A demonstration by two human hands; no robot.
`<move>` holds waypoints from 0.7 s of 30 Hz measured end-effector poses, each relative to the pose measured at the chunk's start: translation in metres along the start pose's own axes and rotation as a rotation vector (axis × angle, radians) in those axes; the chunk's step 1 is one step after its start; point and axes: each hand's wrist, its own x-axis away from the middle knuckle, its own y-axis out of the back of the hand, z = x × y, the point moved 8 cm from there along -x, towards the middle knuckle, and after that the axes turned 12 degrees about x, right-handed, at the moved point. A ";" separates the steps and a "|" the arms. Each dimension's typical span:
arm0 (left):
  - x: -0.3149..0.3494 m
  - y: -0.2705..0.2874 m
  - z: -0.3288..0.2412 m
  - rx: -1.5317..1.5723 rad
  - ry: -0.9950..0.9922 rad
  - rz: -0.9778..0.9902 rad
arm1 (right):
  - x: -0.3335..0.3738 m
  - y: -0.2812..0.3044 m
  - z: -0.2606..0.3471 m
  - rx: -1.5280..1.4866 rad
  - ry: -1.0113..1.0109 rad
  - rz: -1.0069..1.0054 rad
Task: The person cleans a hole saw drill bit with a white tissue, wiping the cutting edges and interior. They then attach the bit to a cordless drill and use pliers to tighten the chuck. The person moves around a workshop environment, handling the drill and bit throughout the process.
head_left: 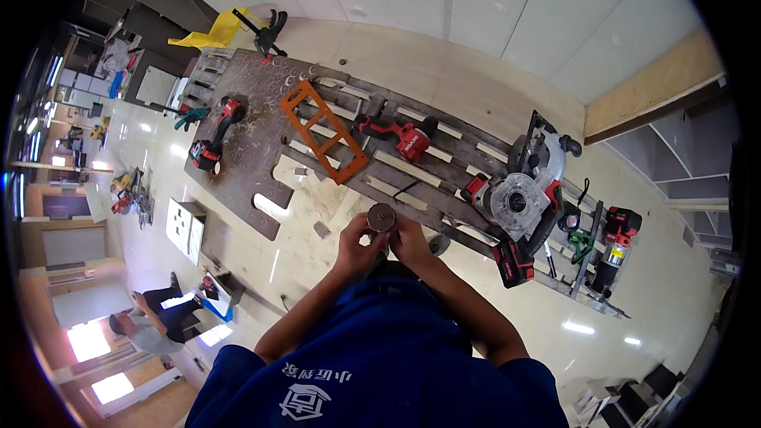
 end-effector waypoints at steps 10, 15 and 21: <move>-0.011 0.067 -0.012 0.083 -0.218 -0.086 | -0.033 -0.049 0.047 0.149 0.101 -0.057; -0.008 0.121 -0.018 0.094 -0.273 -0.065 | -0.051 -0.095 0.054 0.115 0.004 0.075; -0.004 0.193 -0.011 0.055 -0.201 -0.157 | -0.069 -0.157 0.048 0.014 -0.010 0.166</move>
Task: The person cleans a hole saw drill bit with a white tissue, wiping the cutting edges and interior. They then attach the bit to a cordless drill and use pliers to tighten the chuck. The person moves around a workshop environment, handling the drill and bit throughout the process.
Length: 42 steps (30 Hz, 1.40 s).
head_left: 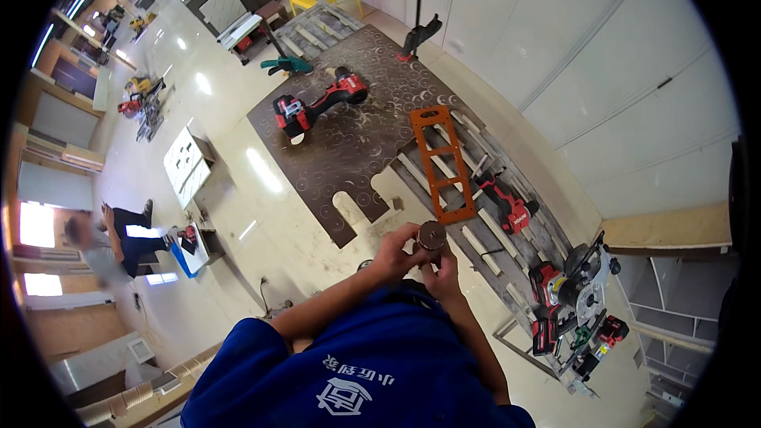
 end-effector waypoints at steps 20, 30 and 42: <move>0.025 0.104 -0.029 0.171 -0.034 -0.346 | 0.015 -0.021 -0.059 -0.163 -0.350 0.235; 0.050 0.085 -0.049 0.166 0.040 -0.591 | 0.002 0.002 -0.092 -0.478 -0.433 0.283; 0.135 0.129 -0.098 0.147 -0.068 -0.856 | -0.024 -0.041 -0.080 -0.614 -0.619 0.438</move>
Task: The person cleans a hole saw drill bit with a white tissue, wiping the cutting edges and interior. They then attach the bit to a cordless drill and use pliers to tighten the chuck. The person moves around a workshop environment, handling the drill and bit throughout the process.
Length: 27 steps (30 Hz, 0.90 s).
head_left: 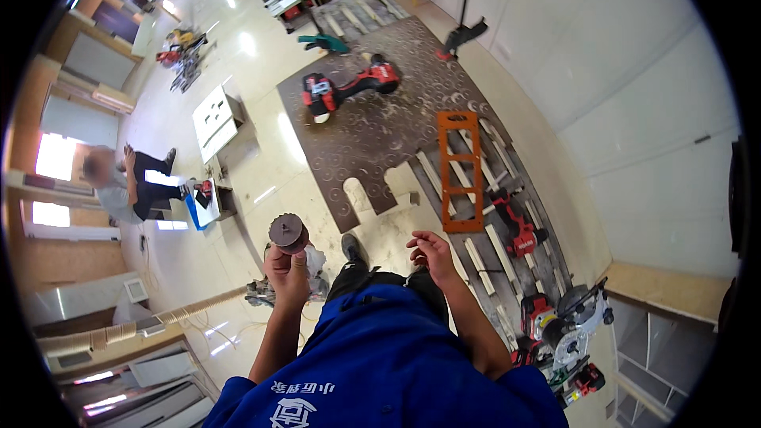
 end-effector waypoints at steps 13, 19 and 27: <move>-0.078 0.210 -0.063 -0.026 -0.122 -0.039 | -0.196 -0.148 0.107 -0.336 0.238 -0.105; -0.089 0.291 -0.077 -0.072 -0.172 -0.125 | -0.290 -0.156 0.134 -0.392 0.253 -0.299; -0.093 0.320 -0.065 -0.047 -0.158 -0.196 | -0.364 -0.147 0.141 -0.500 0.152 -0.350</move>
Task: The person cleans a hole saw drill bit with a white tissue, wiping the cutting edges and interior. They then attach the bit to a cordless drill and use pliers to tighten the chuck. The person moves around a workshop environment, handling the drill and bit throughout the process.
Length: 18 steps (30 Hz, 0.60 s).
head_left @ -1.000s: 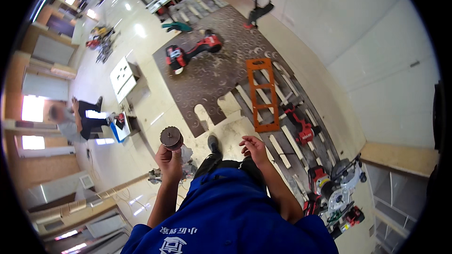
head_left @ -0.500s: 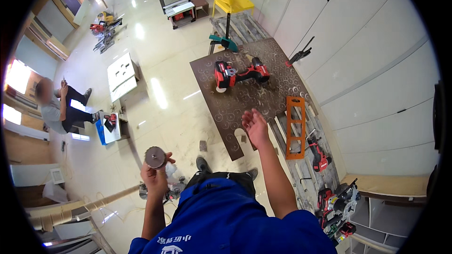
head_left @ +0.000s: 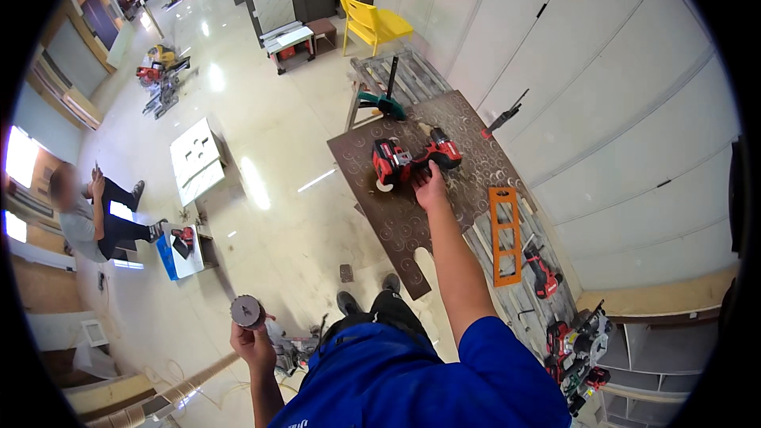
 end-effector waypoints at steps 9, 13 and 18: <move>0.002 -0.047 -0.002 -0.064 0.006 -0.009 | -0.061 -0.026 0.003 -0.302 -0.051 0.087; 0.004 -0.085 0.003 -0.086 0.003 0.017 | -0.085 -0.014 0.009 -0.279 -0.024 0.064; 0.015 -0.127 -0.002 -0.108 -0.012 0.026 | -0.044 -0.020 0.025 -0.114 0.164 0.078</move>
